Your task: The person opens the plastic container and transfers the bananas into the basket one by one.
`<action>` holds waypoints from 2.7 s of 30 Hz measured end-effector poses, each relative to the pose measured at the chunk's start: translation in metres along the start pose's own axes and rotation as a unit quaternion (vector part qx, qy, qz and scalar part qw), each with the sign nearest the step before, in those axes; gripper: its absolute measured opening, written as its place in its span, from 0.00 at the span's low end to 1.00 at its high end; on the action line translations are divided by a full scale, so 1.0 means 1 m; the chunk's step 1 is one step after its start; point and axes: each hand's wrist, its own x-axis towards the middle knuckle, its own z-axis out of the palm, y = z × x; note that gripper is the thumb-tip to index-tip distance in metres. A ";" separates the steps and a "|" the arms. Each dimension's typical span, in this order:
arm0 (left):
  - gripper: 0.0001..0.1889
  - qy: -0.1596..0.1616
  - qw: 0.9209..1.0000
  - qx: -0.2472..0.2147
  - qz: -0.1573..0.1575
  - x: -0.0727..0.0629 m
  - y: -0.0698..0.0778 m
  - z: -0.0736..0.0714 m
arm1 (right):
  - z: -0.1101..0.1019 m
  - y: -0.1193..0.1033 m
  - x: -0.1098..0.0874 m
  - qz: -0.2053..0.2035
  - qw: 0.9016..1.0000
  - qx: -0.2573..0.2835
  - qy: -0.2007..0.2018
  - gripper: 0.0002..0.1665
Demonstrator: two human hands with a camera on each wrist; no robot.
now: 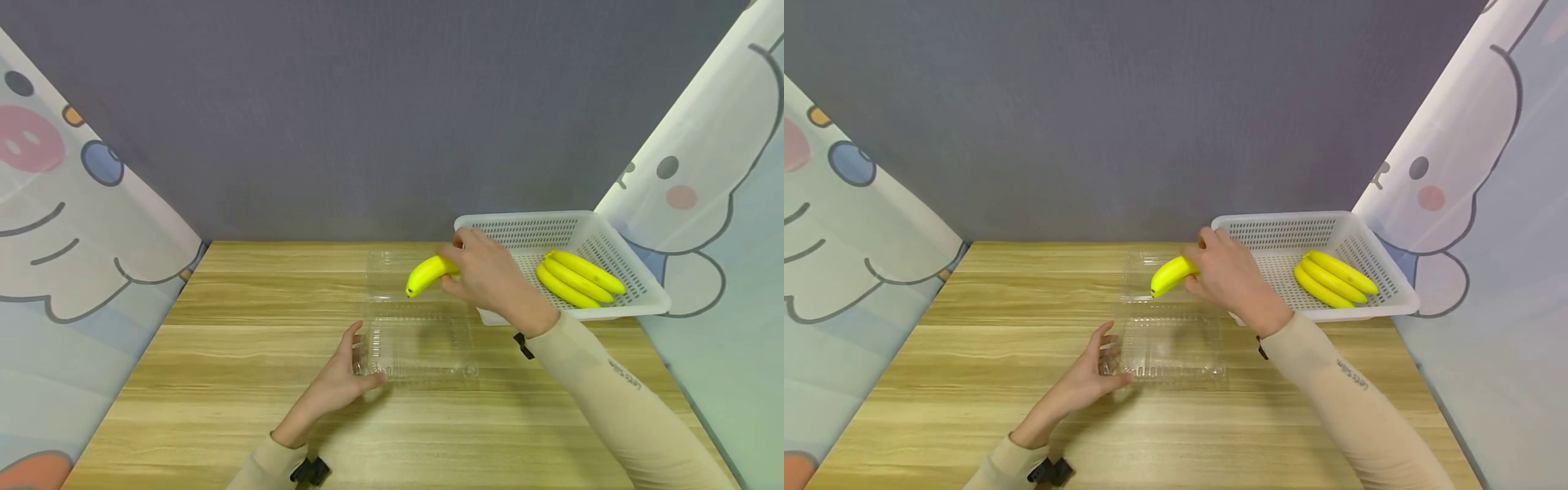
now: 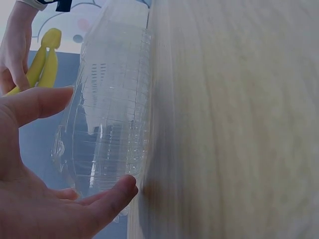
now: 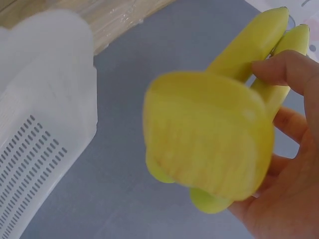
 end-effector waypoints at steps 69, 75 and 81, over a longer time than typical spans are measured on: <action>0.58 -0.004 1.000 0.016 0.014 -0.002 -0.001 -0.002 | -0.001 0.111 -0.040 0.158 0.985 0.024 -0.066 0.26; 0.57 -0.003 1.000 0.014 0.013 -0.003 -0.001 -0.001 | 0.005 0.118 -0.045 0.156 0.985 0.014 -0.071 0.27; 0.57 0.000 1.000 0.016 0.012 -0.003 0.000 -0.002 | 0.011 0.123 -0.049 0.170 0.981 0.006 -0.093 0.29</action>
